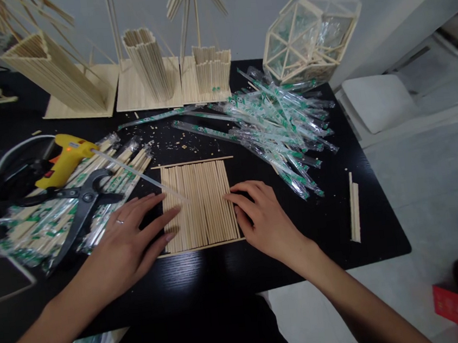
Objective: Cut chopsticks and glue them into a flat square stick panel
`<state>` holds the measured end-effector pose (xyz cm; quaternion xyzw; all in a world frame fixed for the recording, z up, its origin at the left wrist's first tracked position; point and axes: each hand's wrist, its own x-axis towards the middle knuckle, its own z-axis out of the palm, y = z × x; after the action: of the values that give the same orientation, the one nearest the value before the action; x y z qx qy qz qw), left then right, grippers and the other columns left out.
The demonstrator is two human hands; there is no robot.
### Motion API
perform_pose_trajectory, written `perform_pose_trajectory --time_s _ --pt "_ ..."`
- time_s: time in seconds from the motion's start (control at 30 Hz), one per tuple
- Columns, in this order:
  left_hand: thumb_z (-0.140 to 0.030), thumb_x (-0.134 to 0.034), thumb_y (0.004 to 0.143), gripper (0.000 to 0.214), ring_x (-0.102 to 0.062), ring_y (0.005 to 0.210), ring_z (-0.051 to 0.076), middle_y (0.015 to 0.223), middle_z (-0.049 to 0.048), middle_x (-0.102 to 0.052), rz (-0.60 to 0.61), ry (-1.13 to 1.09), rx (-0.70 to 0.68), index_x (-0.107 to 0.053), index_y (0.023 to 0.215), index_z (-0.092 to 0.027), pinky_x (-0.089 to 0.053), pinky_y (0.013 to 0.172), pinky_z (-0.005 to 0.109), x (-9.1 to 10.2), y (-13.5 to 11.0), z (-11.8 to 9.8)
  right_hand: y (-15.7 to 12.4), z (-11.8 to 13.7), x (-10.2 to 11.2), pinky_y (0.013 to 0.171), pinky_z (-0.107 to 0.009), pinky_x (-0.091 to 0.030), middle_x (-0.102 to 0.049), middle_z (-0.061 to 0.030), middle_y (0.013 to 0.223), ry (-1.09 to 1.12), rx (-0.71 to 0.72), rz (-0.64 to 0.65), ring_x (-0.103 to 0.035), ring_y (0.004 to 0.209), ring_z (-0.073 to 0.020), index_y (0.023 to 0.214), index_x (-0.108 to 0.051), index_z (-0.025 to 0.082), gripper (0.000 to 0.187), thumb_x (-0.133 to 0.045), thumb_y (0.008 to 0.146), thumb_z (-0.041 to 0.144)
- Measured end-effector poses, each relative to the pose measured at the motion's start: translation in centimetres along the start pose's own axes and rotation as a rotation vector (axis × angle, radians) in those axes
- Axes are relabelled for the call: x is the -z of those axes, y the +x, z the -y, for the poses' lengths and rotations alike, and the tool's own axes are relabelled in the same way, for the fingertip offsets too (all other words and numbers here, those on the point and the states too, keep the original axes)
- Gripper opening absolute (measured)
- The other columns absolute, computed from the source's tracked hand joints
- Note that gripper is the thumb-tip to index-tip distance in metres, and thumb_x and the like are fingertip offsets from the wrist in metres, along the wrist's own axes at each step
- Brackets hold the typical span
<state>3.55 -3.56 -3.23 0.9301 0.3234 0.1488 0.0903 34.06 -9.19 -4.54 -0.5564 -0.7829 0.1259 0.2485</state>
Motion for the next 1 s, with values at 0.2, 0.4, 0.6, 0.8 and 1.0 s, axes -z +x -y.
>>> perform_pose_trajectory --time_s 0.2,0.4,0.6,0.8,1.0 --pt "-0.033 -0.058 0.104 0.043 -0.051 0.140 0.042 0.151 0.0223 -0.051 0.029 0.005 0.003 -0.063 0.144 -0.019 -0.045 0.114 0.066 -0.2 0.1 -0.2 0.1 -0.3 0.1 0.102 -0.052 -0.051 -0.063 -0.0105 0.128 -0.008 -0.005 0.015 -0.058 0.121 -0.0280 0.130 -0.062 0.022 0.035 -0.053 0.100 0.007" --pt "-0.034 -0.056 0.105 0.042 -0.050 0.141 0.041 0.152 0.0216 -0.049 0.036 -0.003 0.017 -0.064 0.144 -0.020 -0.044 0.114 0.066 -0.4 0.0 -0.1 0.0 -0.4 0.0 0.102 -0.051 -0.051 -0.063 -0.0107 0.129 -0.013 -0.002 0.016 -0.058 0.121 -0.0279 0.130 -0.061 0.022 0.033 -0.054 0.101 0.008" --pt "-0.034 -0.055 0.106 0.044 -0.047 0.146 0.036 0.155 0.0201 -0.049 0.056 -0.012 0.016 -0.060 0.147 -0.020 -0.041 0.120 0.063 -0.8 -0.3 0.2 0.0 -0.1 0.0 0.100 -0.052 -0.052 -0.063 -0.0105 0.128 -0.014 -0.005 0.015 -0.059 0.120 -0.0282 0.130 -0.061 0.024 0.030 -0.056 0.103 0.013" --pt "-0.032 -0.056 0.105 0.045 -0.049 0.145 0.035 0.155 0.0175 -0.052 0.008 -0.055 0.001 -0.058 0.148 -0.019 -0.042 0.119 0.061 -0.3 -0.3 0.3 -0.2 0.2 -0.1 0.102 -0.055 -0.053 -0.062 -0.0113 0.130 -0.003 -0.028 -0.028 -0.057 0.124 -0.0306 0.129 -0.062 0.025 0.027 -0.061 0.102 0.021" --pt "-0.028 -0.059 0.104 0.043 -0.052 0.142 0.034 0.152 0.0163 -0.056 -0.041 -0.044 0.067 -0.059 0.145 -0.016 -0.046 0.118 0.060 0.0 -1.2 1.2 -0.3 2.2 -0.2 0.109 -0.056 -0.052 -0.063 -0.0136 0.134 0.057 0.098 -0.006 -0.055 0.133 -0.0314 0.124 -0.063 0.021 0.027 -0.069 0.099 0.029"
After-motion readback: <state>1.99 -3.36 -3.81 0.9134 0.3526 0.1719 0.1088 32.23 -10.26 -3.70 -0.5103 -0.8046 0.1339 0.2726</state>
